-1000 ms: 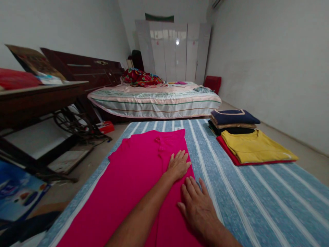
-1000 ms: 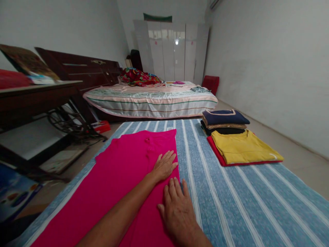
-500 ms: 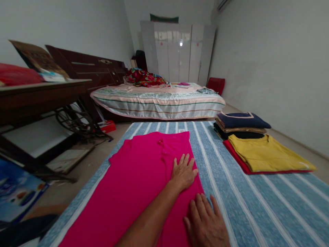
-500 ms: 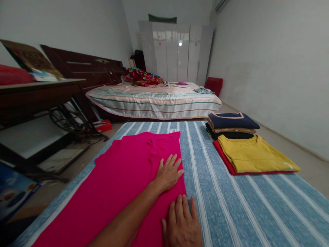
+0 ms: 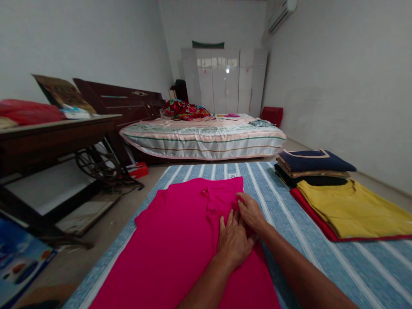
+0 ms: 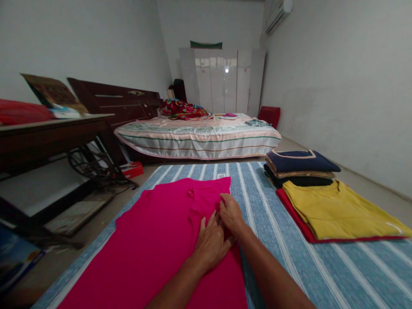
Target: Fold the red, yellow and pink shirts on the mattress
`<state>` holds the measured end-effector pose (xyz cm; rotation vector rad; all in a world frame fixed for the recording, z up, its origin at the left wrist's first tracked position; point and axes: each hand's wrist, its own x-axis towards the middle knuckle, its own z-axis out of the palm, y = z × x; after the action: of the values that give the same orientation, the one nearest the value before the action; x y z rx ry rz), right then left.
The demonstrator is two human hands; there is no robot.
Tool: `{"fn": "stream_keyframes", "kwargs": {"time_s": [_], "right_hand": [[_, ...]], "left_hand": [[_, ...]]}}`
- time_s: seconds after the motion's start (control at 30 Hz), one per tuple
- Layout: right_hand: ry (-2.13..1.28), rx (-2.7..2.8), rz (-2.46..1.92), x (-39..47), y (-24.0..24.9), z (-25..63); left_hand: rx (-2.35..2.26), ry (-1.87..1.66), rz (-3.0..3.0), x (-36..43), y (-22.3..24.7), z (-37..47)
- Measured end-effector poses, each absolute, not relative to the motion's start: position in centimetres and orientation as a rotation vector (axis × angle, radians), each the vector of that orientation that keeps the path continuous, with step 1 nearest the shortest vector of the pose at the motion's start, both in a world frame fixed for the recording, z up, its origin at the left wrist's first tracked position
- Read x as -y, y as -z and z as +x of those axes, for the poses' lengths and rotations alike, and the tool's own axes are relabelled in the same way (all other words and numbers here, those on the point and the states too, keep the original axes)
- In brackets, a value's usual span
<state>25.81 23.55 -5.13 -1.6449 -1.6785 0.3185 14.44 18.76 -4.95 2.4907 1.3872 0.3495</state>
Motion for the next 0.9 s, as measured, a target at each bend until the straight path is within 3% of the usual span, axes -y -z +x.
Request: {"fn": "stream_keyframes", "kwargs": {"time_s": [0.3,0.6,0.9], "right_hand": [[-0.239,1.838,-1.641,-24.1,7.2,25.5],[-0.147,1.899,-1.715,-24.5,7.2,25.1],[-0.112,1.862,-1.725,-24.4,7.1,24.8]], "left_hand": [[-1.782,-0.635,2.407,-25.0,1.2,12.5],[-2.114,0.073,2.442,-34.8,0.3,12.5],[-1.966,-0.051,2.556,-35.9,-1.2,11.3]]}}
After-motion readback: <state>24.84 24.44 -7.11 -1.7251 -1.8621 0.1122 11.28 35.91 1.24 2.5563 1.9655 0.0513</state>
